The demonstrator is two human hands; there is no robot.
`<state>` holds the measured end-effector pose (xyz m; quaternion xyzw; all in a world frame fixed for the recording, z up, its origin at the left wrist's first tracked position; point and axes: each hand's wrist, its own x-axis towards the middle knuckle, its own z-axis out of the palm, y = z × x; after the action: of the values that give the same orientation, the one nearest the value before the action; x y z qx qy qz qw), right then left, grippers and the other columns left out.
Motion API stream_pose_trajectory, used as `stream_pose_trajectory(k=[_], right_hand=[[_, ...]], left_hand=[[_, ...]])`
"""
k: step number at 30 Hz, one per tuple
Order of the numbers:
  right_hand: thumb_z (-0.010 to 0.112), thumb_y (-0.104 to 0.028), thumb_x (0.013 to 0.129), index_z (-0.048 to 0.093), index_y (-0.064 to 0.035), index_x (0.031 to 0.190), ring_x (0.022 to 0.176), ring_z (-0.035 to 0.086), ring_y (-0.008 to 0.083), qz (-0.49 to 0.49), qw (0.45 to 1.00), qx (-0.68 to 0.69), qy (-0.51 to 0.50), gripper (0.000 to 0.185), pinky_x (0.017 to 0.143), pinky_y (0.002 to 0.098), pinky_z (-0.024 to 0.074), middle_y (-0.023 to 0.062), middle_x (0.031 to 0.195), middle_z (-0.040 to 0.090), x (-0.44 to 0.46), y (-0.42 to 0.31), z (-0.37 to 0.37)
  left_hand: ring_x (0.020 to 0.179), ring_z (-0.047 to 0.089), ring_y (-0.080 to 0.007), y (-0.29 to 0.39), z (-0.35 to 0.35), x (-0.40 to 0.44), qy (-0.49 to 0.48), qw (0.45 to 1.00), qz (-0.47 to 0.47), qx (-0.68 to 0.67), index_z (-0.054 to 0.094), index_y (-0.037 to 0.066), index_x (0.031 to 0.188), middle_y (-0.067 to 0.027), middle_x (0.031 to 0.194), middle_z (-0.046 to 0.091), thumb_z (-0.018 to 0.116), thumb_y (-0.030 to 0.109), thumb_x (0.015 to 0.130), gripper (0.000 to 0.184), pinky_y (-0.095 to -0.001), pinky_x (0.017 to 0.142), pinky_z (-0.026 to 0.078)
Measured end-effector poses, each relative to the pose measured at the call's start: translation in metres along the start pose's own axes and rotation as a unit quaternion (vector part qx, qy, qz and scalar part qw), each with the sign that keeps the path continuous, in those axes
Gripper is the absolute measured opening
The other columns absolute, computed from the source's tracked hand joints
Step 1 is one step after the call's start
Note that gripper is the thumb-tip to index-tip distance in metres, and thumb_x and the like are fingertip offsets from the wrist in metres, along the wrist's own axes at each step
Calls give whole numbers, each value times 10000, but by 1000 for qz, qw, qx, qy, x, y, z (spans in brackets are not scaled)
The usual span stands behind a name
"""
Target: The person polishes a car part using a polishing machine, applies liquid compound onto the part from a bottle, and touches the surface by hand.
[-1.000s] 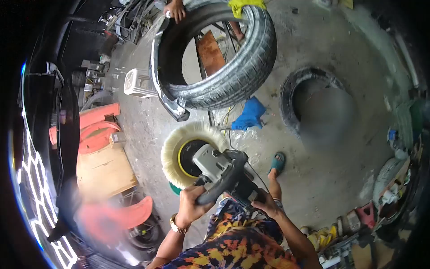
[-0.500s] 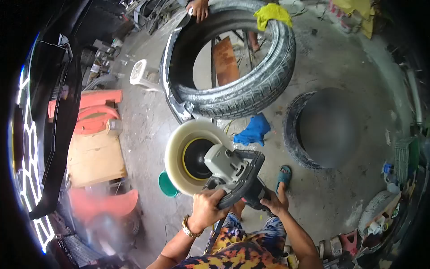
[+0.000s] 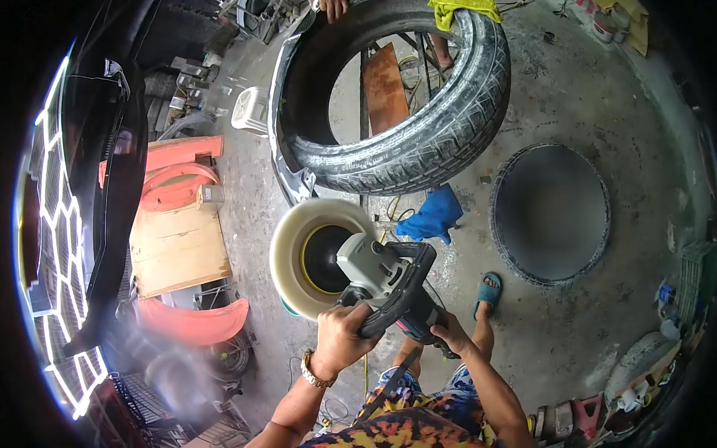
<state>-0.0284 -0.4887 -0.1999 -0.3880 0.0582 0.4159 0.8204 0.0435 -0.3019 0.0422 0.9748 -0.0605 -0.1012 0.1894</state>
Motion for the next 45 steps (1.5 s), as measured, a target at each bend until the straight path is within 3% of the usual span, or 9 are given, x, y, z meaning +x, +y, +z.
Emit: stream_pose_trajectory(k=[2,4,11,16,18,25,37,43,45], right_hand=[[766,-586,697,477,26,1282,829,587,84,-6,1000,-1,1,894,660,230,503,38,1011,626,0,0,-2],[775,-573,694,474,33,1284,931,576,105,63,998,-6,-19,898,774,256,494,51,1075,614,0,4,-8],[797,-524,696,422,38,1331,1075,539,150,16,1000,16,-16,927,941,303,429,69,1168,584,-15,19,2],[789,-532,702,430,27,1331,1026,554,143,-41,998,45,26,915,911,298,443,57,1155,593,-8,38,2],[779,-549,705,420,30,1342,1034,547,140,-33,999,29,19,932,906,299,447,64,1166,589,-2,40,-1],[766,-554,720,341,8,1427,1066,525,139,3,998,70,-7,998,907,295,446,74,1226,564,-4,32,4],[740,-537,756,184,0,1494,1245,430,167,6,996,84,-22,1068,1059,317,319,98,1390,456,-5,33,7],[735,-568,747,307,20,1443,1193,464,157,-3,997,70,-19,1006,1028,316,351,93,1315,512,-3,38,7],[740,-571,742,385,25,1393,1138,499,146,43,997,58,-35,951,989,308,386,78,1242,556,-5,42,4]], left_hand=[[560,590,-304,1,-2,0,2,1000,-2,-2,555,92,709,-90,584,567,741,158,622,215,-402,536,468],[558,587,-314,2,-6,-2,1,1000,-27,-7,552,88,702,-98,588,569,743,157,623,218,-406,531,463],[571,581,-305,6,-4,-23,-16,999,-22,-28,536,86,712,-84,601,552,740,158,582,252,-400,535,453],[572,562,-301,2,-2,-3,-25,999,21,-16,522,89,714,-63,610,536,726,158,617,236,-402,542,447],[627,607,-301,-3,0,0,-66,998,12,11,550,88,777,-69,678,603,718,196,646,238,-391,612,484],[611,602,-299,2,1,8,-58,998,22,25,514,90,739,-66,638,580,723,197,646,253,-395,578,482],[587,601,-283,1,3,8,-47,998,20,25,545,103,706,-61,611,568,731,154,636,205,-400,555,475],[579,605,-292,-1,2,7,-46,998,16,31,553,96,698,-76,585,564,736,158,632,204,-401,549,483],[584,598,-297,0,3,2,-54,998,1,34,525,98,735,-71,608,563,694,176,682,194,-406,555,477]])
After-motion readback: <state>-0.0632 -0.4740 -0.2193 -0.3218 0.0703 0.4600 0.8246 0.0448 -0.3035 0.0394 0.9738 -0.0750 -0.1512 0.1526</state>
